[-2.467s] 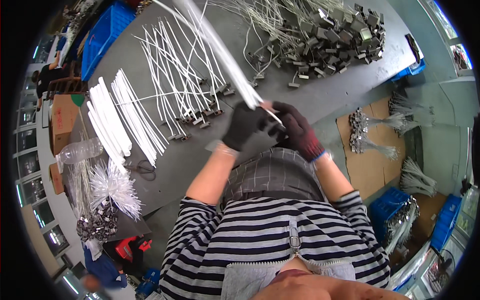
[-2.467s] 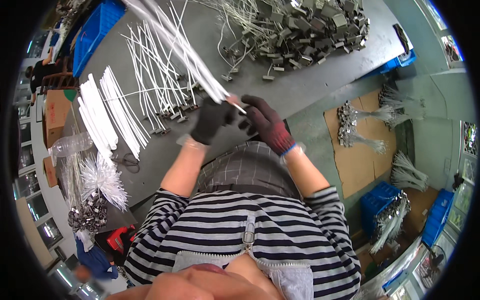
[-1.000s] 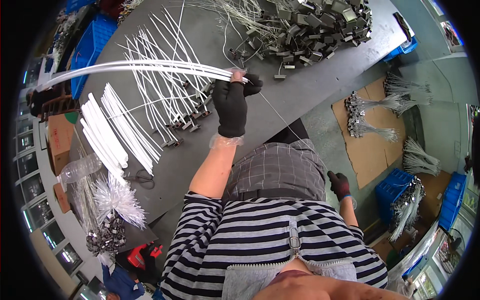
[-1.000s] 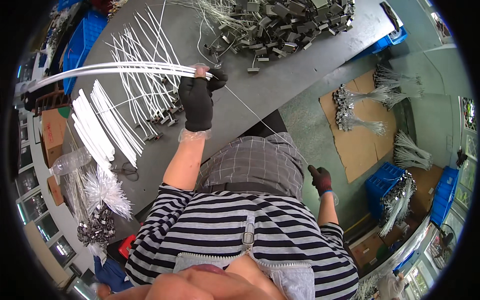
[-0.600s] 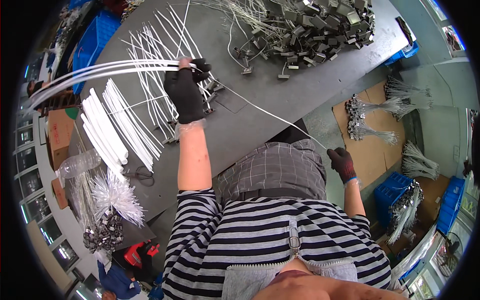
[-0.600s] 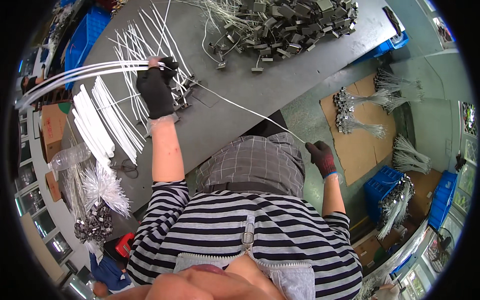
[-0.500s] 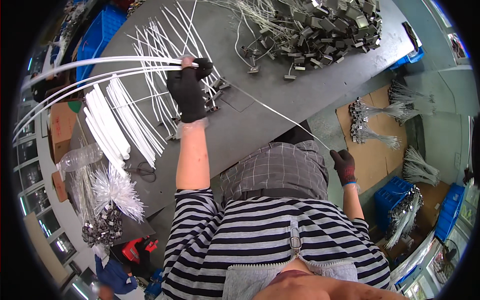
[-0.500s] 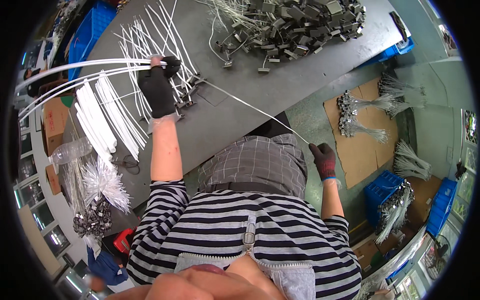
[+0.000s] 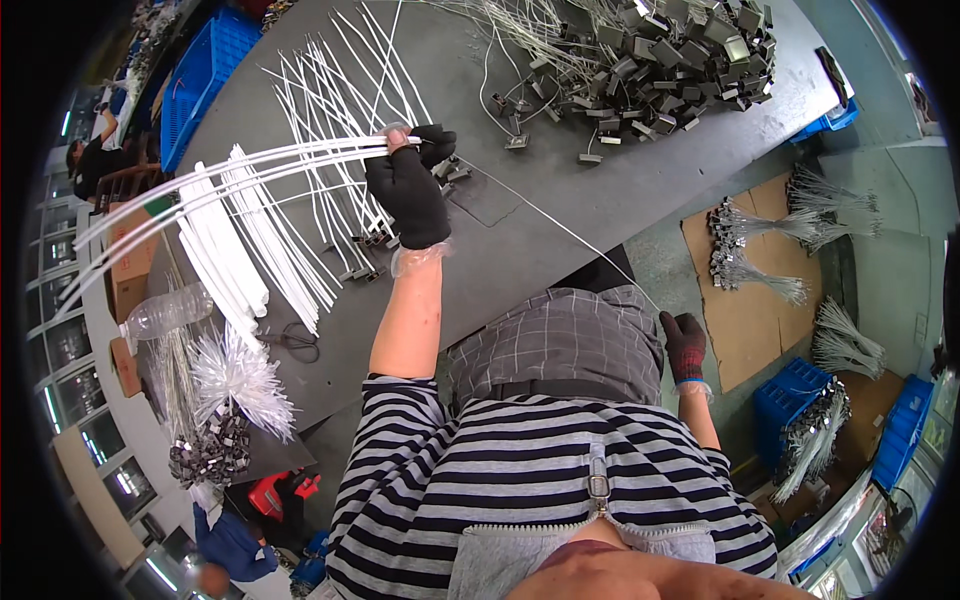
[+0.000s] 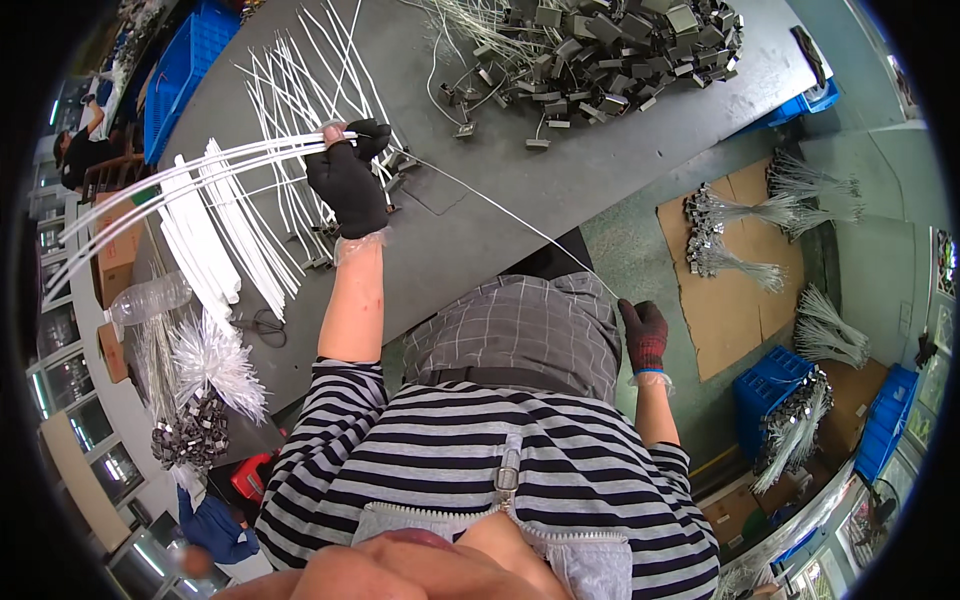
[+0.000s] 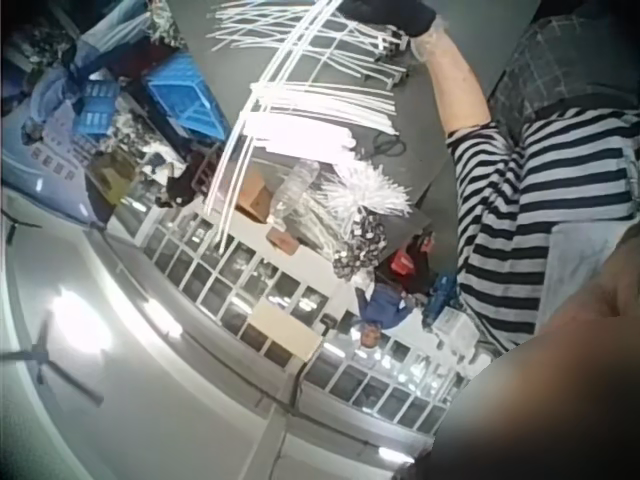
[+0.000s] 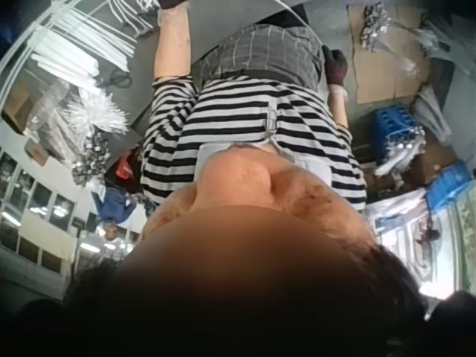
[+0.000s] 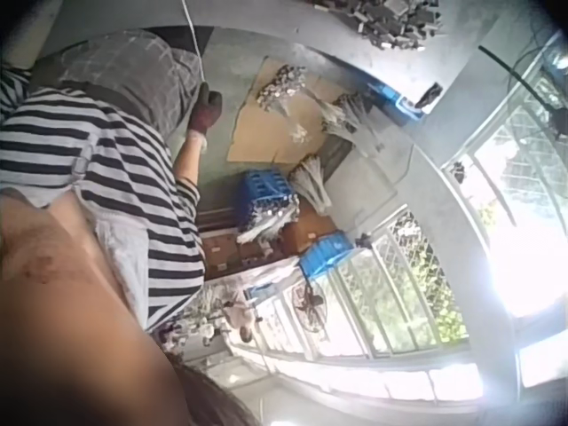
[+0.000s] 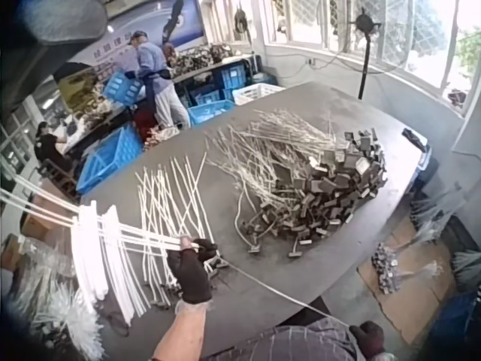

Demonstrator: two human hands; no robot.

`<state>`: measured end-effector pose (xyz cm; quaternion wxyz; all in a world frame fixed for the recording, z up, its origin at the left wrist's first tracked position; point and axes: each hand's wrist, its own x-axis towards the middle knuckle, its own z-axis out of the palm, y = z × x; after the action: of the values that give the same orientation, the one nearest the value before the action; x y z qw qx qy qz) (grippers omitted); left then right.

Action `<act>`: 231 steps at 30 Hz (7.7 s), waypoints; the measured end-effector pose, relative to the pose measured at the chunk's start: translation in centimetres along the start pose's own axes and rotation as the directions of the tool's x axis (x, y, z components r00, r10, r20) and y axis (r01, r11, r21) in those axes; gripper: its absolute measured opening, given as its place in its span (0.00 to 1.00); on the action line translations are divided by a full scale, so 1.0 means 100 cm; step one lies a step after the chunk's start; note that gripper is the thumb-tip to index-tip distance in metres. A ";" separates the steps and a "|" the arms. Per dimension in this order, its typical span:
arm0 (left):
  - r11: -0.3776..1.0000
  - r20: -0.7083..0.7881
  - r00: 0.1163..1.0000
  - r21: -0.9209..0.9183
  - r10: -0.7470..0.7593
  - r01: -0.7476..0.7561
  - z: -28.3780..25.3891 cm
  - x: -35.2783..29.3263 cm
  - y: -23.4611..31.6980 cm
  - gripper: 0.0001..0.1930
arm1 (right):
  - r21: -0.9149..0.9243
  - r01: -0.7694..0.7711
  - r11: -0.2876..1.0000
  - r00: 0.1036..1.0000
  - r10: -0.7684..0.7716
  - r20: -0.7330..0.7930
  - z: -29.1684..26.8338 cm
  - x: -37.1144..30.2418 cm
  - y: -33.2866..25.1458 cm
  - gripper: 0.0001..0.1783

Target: The person bundles groups of white wires together by hand on a workbench.

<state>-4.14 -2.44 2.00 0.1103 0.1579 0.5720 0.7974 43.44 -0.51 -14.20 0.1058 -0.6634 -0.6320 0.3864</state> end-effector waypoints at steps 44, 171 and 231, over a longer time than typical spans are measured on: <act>0.916 0.056 0.930 0.206 -0.363 0.345 -0.055 -0.002 -0.026 0.14 | 0.044 0.823 0.566 0.563 -0.824 0.057 0.075 0.074 -0.315 0.09; 0.871 0.383 0.914 0.485 -0.138 -0.072 -0.005 -0.039 -0.054 0.09 | 0.621 -0.134 0.772 0.877 -0.200 0.437 0.030 0.023 -0.225 0.16; 0.966 -0.277 0.947 0.150 -0.162 0.209 -0.078 0.012 0.020 0.14 | -0.393 0.878 0.275 0.430 -0.813 0.393 0.073 0.119 -0.401 0.13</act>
<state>-8.24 -9.51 1.74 0.0936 0.0053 0.6625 0.7431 7.25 15.06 1.57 0.0644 -0.2009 -0.9713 0.1095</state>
